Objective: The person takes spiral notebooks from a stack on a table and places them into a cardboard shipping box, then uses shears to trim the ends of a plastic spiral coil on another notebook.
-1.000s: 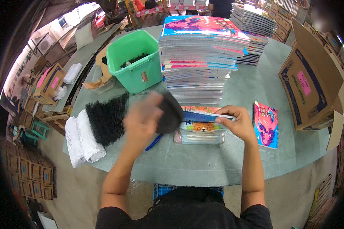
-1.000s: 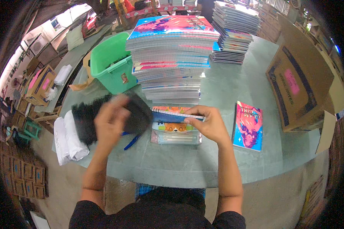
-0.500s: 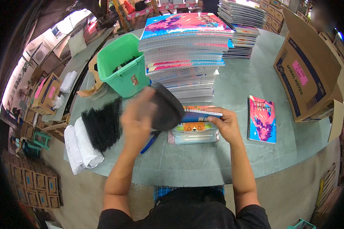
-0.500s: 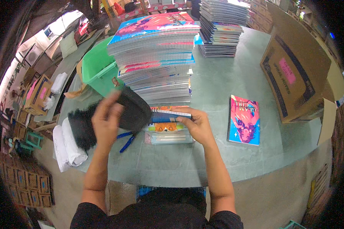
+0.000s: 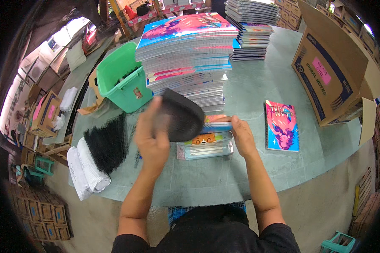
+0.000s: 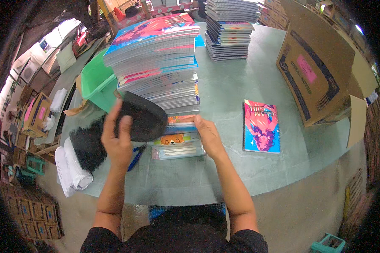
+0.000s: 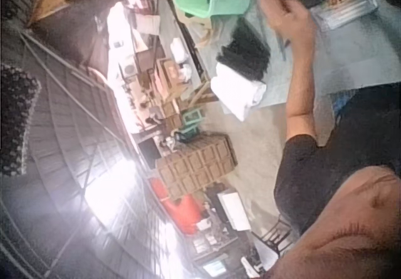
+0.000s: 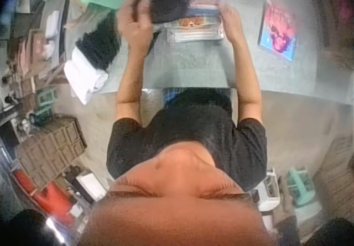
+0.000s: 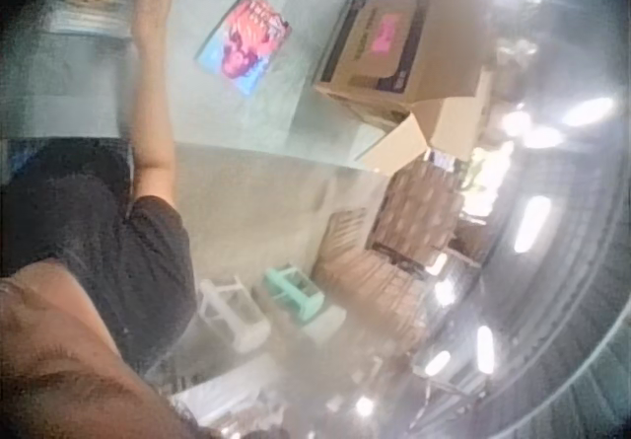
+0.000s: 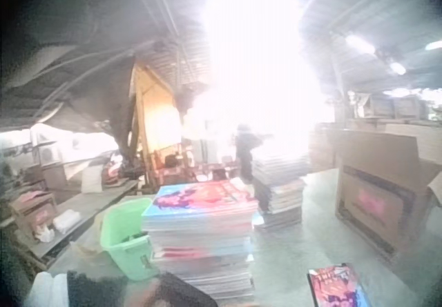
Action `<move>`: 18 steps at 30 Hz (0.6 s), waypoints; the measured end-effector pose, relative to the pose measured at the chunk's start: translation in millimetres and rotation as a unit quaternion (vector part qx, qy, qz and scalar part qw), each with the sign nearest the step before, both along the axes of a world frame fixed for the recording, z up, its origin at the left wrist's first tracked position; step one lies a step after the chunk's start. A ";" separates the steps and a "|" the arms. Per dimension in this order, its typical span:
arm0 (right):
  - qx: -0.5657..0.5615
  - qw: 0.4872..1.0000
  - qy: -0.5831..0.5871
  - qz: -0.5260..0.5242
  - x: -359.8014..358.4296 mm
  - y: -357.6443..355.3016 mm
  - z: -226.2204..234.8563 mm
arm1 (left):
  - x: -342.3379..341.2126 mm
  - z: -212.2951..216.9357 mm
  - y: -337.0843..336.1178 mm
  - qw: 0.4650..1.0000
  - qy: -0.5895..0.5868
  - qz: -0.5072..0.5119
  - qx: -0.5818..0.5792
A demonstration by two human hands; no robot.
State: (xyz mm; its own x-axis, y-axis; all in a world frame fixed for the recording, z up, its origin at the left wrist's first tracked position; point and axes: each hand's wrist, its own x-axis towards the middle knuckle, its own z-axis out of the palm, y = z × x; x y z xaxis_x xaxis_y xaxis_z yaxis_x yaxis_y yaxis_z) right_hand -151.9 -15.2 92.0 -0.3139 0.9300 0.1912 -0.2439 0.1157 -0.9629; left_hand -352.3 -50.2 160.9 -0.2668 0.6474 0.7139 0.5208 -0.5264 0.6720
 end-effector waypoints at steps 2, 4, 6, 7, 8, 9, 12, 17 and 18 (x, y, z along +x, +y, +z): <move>-0.004 0.998 0.009 0.058 4.8 2.3 1.3 | -8.2 3.6 -5.9 0.986 0.097 -0.096 -0.096; 0.013 0.998 0.028 0.048 5.0 1.7 0.7 | -15.4 8.2 -7.4 0.966 0.211 -0.130 -0.071; 0.054 0.996 0.059 -0.024 -5.3 -1.8 -0.9 | -7.4 17.5 -10.5 0.988 0.138 -0.057 -0.032; 0.080 0.995 0.030 -0.047 -9.6 -2.8 -2.8 | -5.1 21.0 -11.3 0.994 0.102 -0.020 -0.011; 0.105 0.992 0.001 -0.070 -13.5 -3.7 -5.0 | -8.8 19.6 -9.2 0.996 0.088 -0.025 0.022; 0.128 0.987 -0.030 -0.096 -13.3 -4.8 -6.9 | -12.7 21.2 -10.2 0.996 0.082 -0.018 0.028; 0.012 0.992 -0.044 -0.118 -9.8 -0.5 -7.2 | -14.1 29.2 -13.7 0.995 0.091 -0.015 0.038; 0.037 0.996 0.035 -0.078 -15.6 4.1 -9.9 | -0.2 -29.0 -24.3 0.926 0.252 -0.212 -0.187; 0.035 0.995 0.036 -0.088 -12.4 3.5 -9.0 | 1.4 -20.0 -18.6 0.955 0.222 -0.172 -0.093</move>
State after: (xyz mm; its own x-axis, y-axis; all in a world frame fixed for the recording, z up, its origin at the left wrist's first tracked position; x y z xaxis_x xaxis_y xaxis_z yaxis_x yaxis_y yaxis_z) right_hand -164.3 -11.7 83.0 -0.1308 0.9529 0.2737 -0.2826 0.2288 -0.9316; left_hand -350.9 -68.9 140.9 0.2872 0.7693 0.5706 0.5936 -0.6105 0.5244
